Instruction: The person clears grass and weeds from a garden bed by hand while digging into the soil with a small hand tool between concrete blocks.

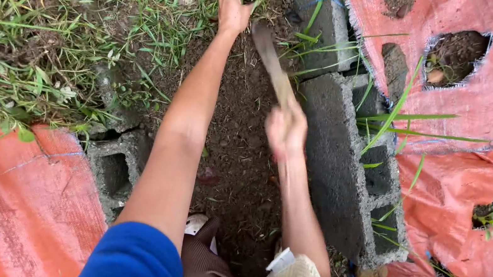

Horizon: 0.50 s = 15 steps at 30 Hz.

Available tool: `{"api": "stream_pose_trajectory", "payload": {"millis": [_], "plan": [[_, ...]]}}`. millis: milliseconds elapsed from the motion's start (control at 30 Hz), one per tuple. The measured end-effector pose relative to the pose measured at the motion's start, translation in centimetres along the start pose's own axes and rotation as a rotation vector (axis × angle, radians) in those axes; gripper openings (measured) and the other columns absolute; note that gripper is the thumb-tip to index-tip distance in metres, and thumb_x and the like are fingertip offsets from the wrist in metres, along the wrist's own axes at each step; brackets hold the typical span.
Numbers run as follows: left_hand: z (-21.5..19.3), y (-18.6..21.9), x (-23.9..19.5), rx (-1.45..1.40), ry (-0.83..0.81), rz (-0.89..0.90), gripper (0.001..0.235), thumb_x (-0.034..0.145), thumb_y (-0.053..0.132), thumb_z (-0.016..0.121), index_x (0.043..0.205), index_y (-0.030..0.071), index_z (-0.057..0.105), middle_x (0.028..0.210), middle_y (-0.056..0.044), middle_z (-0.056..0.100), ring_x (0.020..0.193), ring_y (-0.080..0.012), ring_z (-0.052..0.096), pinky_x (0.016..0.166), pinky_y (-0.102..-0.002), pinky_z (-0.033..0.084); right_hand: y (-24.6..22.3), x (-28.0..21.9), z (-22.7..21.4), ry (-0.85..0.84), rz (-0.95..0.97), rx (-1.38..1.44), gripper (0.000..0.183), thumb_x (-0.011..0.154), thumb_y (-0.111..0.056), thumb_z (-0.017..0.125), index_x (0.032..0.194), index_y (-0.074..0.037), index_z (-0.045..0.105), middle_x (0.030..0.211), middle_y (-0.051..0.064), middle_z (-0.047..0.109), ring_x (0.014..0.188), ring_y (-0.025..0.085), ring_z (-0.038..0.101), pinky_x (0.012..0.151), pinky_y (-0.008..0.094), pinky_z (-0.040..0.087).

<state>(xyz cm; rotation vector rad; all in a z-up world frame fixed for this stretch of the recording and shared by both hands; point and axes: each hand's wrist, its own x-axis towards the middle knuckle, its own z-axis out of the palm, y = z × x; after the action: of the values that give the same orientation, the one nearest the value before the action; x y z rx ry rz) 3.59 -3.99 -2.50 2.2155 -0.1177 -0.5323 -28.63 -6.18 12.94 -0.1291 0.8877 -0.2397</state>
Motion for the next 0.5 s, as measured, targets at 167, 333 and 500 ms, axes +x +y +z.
{"api": "stream_pose_trajectory", "payload": {"millis": [167,333,500], "plan": [[1.9,-3.5,-0.3,0.137,0.253,0.392,0.030,0.075,0.012,0.089,0.100,0.002,0.076,0.094,-0.021,0.075,0.086,-0.0358,0.071,0.079,-0.048,0.056,0.1,2.1,2.4,-0.048,-0.247,-0.646,0.046,0.096,-0.028,0.064,0.140,-0.019,0.054,0.060,-0.003,0.050,0.042,0.009,0.044,0.034,0.027,0.033],[1.9,-5.4,1.3,0.092,0.328,0.573,0.035,0.072,0.012,0.084,0.105,0.003,0.076,0.095,-0.020,0.076,0.089,-0.0385,0.071,0.083,-0.051,0.056,0.8,-2.4,0.7,0.080,-0.215,-0.556,0.055,0.099,-0.027,0.065,0.149,-0.011,0.047,0.067,-0.001,0.053,0.044,0.010,0.042,0.036,0.026,0.031],[2.9,-4.4,2.8,-0.212,0.206,0.321,0.044,0.069,0.006,0.073,0.113,0.007,0.073,0.106,-0.014,0.078,0.098,-0.0336,0.074,0.088,-0.044,0.060,-0.6,3.1,1.3,-0.283,-0.002,-0.177,0.065,0.100,-0.029,0.065,0.159,-0.017,0.040,0.066,0.001,0.049,0.043,0.010,0.042,0.035,0.023,0.033]]}}
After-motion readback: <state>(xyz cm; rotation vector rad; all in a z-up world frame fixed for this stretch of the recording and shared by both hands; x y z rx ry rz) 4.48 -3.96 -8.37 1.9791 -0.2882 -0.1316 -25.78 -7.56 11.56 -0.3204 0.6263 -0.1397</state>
